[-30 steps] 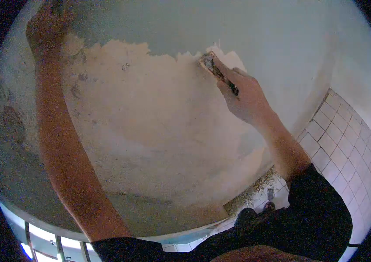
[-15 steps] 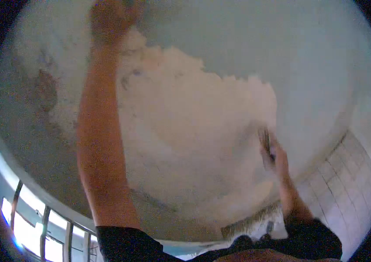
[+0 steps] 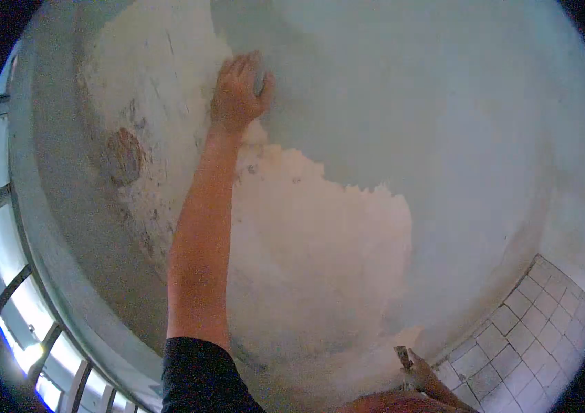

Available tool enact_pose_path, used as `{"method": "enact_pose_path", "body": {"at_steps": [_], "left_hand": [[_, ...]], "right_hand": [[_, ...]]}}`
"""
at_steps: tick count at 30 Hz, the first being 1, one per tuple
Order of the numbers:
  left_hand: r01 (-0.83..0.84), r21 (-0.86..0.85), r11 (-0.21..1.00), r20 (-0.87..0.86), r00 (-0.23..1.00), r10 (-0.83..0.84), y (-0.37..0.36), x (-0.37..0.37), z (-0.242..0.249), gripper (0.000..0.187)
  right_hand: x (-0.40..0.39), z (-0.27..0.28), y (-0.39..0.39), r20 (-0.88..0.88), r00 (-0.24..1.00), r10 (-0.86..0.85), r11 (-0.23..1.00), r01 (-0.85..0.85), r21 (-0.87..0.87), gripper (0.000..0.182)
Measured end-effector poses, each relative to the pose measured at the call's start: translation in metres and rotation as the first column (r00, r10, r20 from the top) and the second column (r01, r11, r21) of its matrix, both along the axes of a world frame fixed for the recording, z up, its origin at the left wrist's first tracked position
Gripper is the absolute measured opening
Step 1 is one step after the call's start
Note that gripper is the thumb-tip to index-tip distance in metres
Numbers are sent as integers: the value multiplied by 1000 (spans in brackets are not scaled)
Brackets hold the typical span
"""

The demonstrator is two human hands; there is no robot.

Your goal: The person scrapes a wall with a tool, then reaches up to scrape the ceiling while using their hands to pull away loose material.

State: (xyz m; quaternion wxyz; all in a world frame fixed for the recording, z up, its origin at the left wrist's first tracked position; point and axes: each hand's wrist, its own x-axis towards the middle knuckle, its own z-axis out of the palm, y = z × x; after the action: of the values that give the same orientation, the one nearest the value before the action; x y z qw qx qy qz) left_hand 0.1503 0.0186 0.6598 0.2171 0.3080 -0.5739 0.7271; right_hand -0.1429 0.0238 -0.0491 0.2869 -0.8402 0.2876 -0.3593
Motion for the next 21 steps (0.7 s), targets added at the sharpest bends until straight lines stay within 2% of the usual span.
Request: {"method": "enact_pose_path", "body": {"at_steps": [1, 3, 4, 5, 6, 7, 9, 10, 11, 13, 14, 15, 16, 17, 19, 20, 21], "left_hand": [[40, 93, 995, -63, 997, -35, 5, -3, -2, 41], [30, 71, 997, -23, 999, -28, 5, 1, -4, 42], [-1, 69, 998, -1, 1000, 1, 4, 4, -6, 42], [7, 54, 999, 8, 1000, -7, 3, 5, -8, 42], [-4, 121, 993, 3, 1000, 4, 3, 12, -12, 42], [-15, 188, 982, -2, 1000, 16, 4, 16, -11, 42], [-55, 197, 979, 44, 998, 47, 10, 24, -6, 41], [-96, 213, 972, 86, 993, 79, 16, 32, -8, 40], [-94, 231, 968, 67, 995, 81, 29, 40, -6, 40], [-205, 197, 959, 167, 971, 173, 52, 58, 7, 40], [-243, 108, 964, 161, 961, 224, 61, 65, 13, 40], [-282, 18, 959, 152, 949, 277, 72, 70, 17, 40], [-315, -74, 946, 93, 942, 321, 90, 67, 21, 40], [-352, -165, 921, 32, 932, 362, 101, 70, 23, 40], [-308, -307, 900, 0, 946, 324, 97, 113, 47, 41], [-308, -289, 907, -6, 947, 320, 104, 112, 37, 41], [-411, -281, 867, -157, 911, 381, 119, 103, 29, 42]], "right_hand": [[0, -4, -3, 13, 1000, -20, 1000, 20, -18, 77], [3, 19, -5, -149, 987, 58, 988, -36, 150, 75], [1, 48, 3, -139, 989, 46, 991, -27, 130, 75], [-4, 91, 20, -108, 989, 100, 953, -64, 297, 70], [-6, 127, 30, -73, 986, 153, 881, -103, 461, 66], [-6, 150, 29, -73, 986, 148, 886, -99, 454, 66], [-12, 182, 33, -4, 960, 280, 781, -225, 583, 58], [-8, 187, 27, -20, 978, 207, 721, -139, 679, 35], [3, 186, 16, -50, 990, 134, 640, -48, 767, 46], [23, 180, -12, 204, 967, 150, 829, -236, 508, 50], [29, 220, -17, -23, 994, 106, 901, -86, 425, 45], [39, 262, -9, 293, 943, 157, 901, -258, 348, 37], [46, 287, -13, 197, 967, 162, 976, -187, 115, 36], [53, 308, -20, 101, 984, 147, 982, -133, -134, 38], [87, 369, -10, 229, 966, 119, 903, -10, -429, 41], [95, 403, 5, 217, 970, 106, 903, -3, -429, 42], [103, 435, 17, 207, 974, 92, 902, 7, -431, 44]]}}
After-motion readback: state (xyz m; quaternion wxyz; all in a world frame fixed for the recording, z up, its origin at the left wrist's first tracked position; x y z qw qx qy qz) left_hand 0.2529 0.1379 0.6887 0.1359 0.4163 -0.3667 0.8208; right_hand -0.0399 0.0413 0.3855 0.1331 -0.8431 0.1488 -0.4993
